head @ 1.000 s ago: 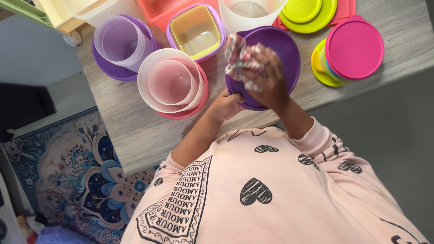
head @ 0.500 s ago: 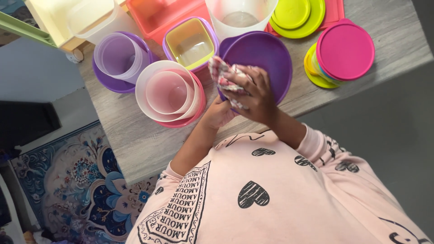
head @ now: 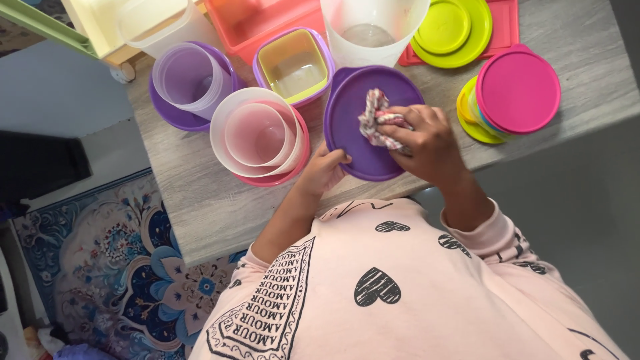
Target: The person wipes the inside and outside of several colorful plastic containers and lids with a cloth on a table. They handle each item one at a time, turning them over and wiping different sides before placing them back on the table.
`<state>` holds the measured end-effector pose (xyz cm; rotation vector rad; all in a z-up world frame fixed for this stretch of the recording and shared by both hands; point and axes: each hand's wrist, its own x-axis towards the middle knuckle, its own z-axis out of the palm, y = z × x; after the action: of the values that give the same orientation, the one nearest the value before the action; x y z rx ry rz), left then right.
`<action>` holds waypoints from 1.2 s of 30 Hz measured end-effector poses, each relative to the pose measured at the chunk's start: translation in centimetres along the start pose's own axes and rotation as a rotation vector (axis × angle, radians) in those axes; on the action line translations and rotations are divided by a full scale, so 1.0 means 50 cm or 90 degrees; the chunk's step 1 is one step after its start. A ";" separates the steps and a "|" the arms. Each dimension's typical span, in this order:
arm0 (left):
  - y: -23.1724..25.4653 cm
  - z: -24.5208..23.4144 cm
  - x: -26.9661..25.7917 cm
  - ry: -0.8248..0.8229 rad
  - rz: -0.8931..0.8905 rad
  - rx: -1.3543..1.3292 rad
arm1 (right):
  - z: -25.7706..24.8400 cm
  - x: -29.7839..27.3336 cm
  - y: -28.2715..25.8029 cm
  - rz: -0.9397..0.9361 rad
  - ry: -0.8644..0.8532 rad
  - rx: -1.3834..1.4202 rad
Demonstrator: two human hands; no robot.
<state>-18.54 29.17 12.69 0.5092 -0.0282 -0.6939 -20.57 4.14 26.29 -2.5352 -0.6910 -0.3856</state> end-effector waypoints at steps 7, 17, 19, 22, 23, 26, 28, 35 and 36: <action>-0.019 -0.001 0.014 0.041 -0.047 0.047 | -0.099 -0.008 -0.018 0.086 -0.098 -0.140; -0.046 0.023 0.021 -0.102 -0.067 -0.042 | 0.050 0.031 -0.075 0.004 0.158 -0.031; -0.063 0.024 0.040 0.015 -0.140 -0.051 | 0.057 0.046 -0.075 -0.016 0.156 -0.079; -0.085 -0.004 0.051 -0.082 -0.054 0.027 | 0.059 0.073 -0.049 -0.033 0.163 -0.093; -0.084 -0.020 0.045 -0.100 -0.008 0.022 | 0.051 0.075 -0.031 0.001 0.168 -0.072; -0.063 -0.058 0.030 -0.127 0.107 0.026 | 0.037 0.059 -0.004 0.046 0.152 0.099; -0.062 -0.060 0.023 -0.112 0.142 0.040 | 0.051 0.039 -0.011 0.021 0.145 0.164; -0.066 -0.033 0.055 -0.050 0.027 -0.048 | 0.101 0.063 0.001 -0.180 0.176 0.075; -0.063 -0.038 0.056 -0.046 0.015 -0.005 | 0.098 0.081 0.017 -0.196 0.193 0.031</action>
<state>-17.90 26.22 9.17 0.4754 -0.0990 -0.6894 -16.09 7.66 23.37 -2.2571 -0.9563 -0.8285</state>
